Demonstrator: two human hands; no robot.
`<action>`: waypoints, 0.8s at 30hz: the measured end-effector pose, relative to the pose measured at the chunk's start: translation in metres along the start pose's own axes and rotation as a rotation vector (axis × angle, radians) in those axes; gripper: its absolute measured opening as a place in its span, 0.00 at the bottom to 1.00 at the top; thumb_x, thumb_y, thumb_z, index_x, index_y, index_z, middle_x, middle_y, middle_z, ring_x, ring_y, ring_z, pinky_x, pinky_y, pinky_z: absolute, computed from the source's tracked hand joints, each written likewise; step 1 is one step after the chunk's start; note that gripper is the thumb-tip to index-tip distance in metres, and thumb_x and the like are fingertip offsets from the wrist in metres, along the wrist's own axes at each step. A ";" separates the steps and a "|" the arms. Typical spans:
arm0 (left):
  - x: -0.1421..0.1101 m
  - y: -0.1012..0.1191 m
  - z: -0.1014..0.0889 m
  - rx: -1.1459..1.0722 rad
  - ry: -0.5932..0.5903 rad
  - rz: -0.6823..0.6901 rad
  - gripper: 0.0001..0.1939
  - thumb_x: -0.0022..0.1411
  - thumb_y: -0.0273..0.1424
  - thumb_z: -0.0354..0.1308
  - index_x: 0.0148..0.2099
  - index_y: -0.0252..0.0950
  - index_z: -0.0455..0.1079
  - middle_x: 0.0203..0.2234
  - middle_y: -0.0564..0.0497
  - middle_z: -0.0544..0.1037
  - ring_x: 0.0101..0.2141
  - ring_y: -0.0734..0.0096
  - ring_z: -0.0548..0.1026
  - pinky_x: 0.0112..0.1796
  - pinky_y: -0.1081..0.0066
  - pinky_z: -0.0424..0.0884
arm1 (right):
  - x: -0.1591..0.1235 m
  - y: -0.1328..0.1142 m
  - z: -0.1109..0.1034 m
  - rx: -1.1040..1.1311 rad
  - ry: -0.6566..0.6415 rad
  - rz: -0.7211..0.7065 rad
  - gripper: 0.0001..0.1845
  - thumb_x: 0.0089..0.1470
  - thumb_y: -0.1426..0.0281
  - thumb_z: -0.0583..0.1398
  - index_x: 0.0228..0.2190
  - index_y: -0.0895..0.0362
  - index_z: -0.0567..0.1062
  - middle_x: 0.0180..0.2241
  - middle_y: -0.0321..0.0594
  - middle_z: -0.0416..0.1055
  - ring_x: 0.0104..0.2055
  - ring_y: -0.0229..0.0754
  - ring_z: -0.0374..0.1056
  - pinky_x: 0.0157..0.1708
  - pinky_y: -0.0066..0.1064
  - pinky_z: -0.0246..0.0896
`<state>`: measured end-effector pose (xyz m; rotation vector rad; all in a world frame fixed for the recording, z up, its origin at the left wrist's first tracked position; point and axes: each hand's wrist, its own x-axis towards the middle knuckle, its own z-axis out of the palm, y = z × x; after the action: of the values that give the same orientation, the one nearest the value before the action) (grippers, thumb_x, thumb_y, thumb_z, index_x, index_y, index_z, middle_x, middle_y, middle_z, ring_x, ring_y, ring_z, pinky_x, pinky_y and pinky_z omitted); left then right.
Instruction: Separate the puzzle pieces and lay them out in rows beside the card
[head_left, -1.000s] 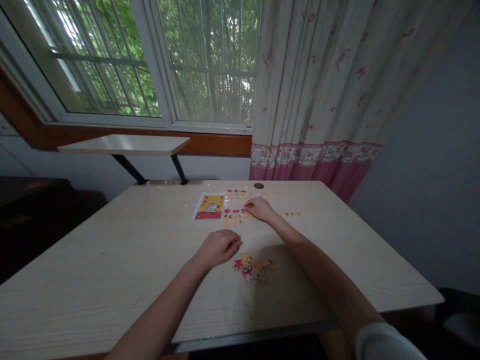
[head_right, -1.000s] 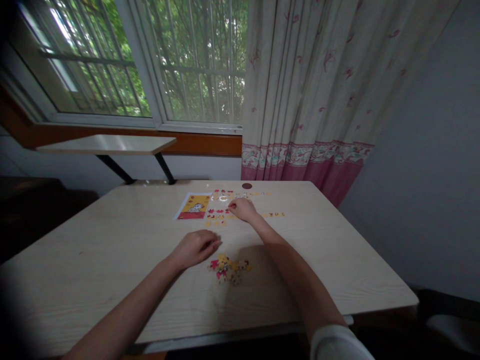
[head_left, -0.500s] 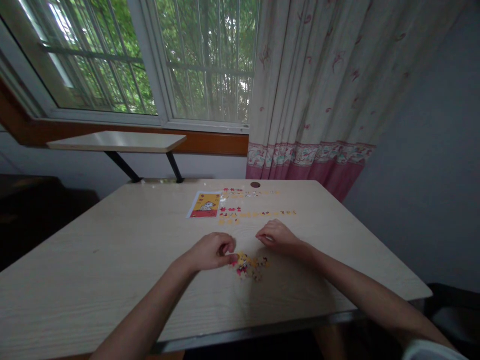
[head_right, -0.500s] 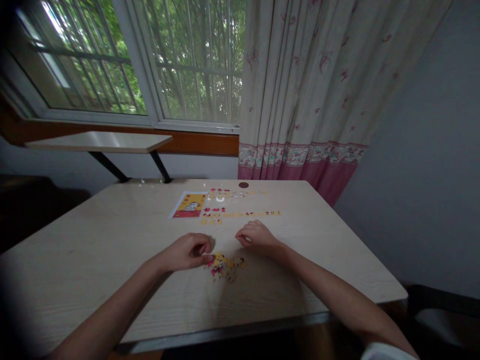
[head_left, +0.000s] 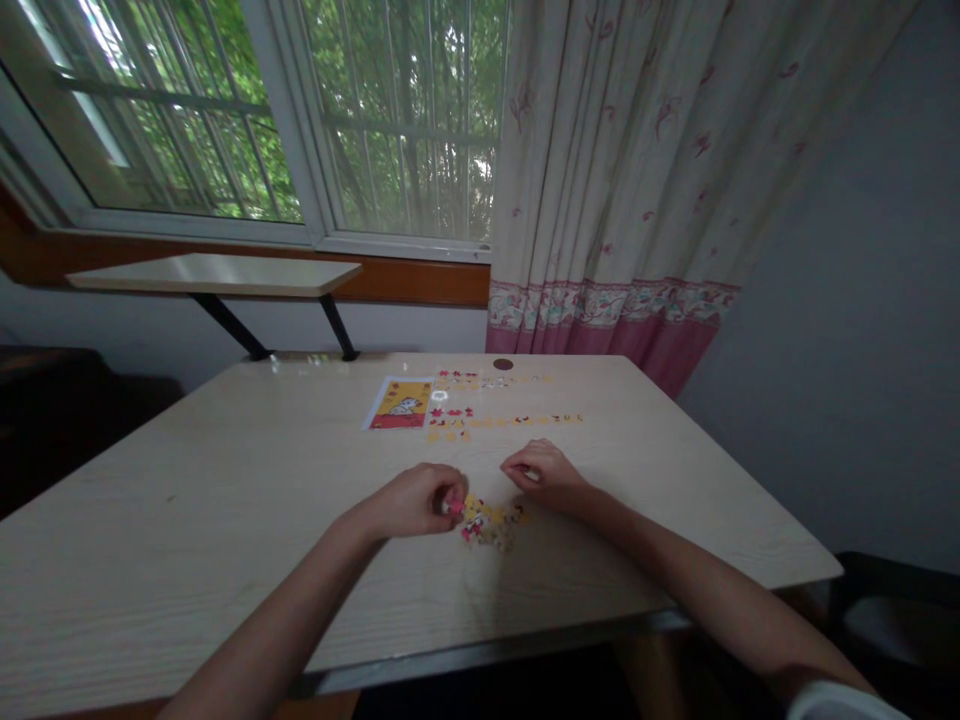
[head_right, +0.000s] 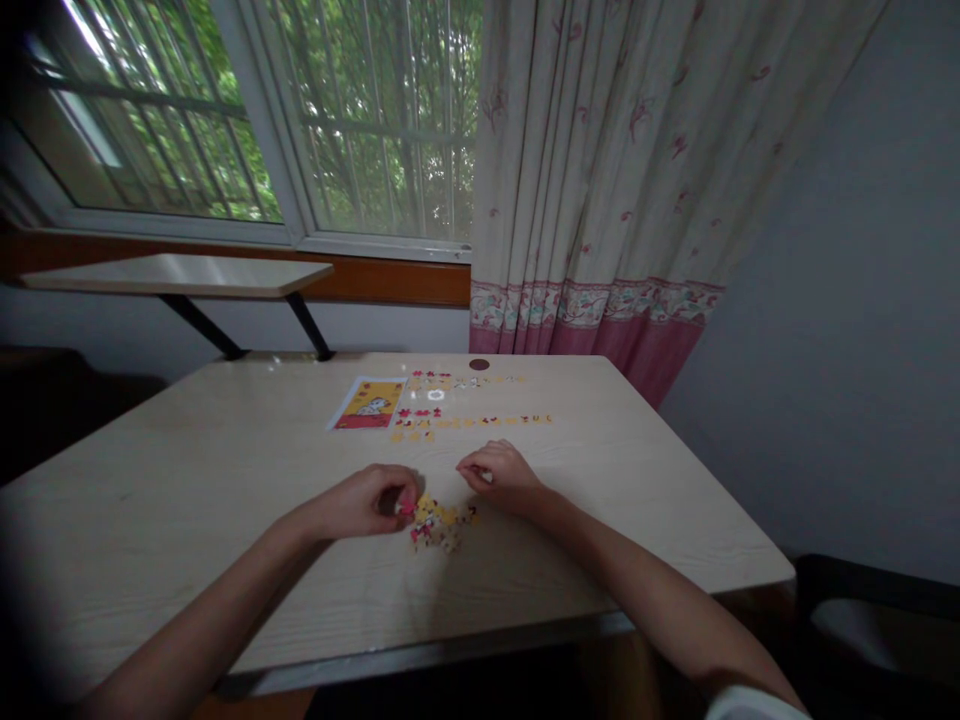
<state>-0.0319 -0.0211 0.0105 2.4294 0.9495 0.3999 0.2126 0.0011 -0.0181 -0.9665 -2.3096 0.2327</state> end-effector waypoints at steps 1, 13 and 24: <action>0.000 0.000 0.000 -0.018 0.010 -0.003 0.03 0.46 0.24 0.54 0.28 0.34 0.66 0.21 0.57 0.67 0.22 0.78 0.63 0.24 0.78 0.57 | 0.000 0.000 0.000 0.003 0.007 -0.007 0.09 0.53 0.67 0.55 0.29 0.55 0.75 0.25 0.36 0.73 0.29 0.35 0.65 0.36 0.27 0.54; 0.011 0.004 0.014 -0.029 0.349 0.027 0.10 0.61 0.33 0.49 0.40 0.37 0.70 0.31 0.50 0.73 0.32 0.72 0.69 0.34 0.72 0.64 | 0.001 -0.012 0.010 -0.022 -0.025 -0.035 0.08 0.53 0.68 0.56 0.31 0.55 0.75 0.25 0.35 0.73 0.29 0.35 0.65 0.36 0.27 0.53; 0.019 0.013 0.023 -0.164 0.415 0.090 0.08 0.59 0.33 0.52 0.33 0.35 0.69 0.29 0.49 0.71 0.33 0.71 0.69 0.35 0.72 0.65 | 0.002 -0.019 0.014 0.021 -0.080 0.010 0.09 0.47 0.65 0.62 0.32 0.54 0.74 0.24 0.34 0.72 0.28 0.36 0.66 0.35 0.27 0.54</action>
<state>-0.0011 -0.0247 0.0000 2.2866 0.9296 1.0033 0.1919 -0.0103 -0.0209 -0.9743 -2.3707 0.3048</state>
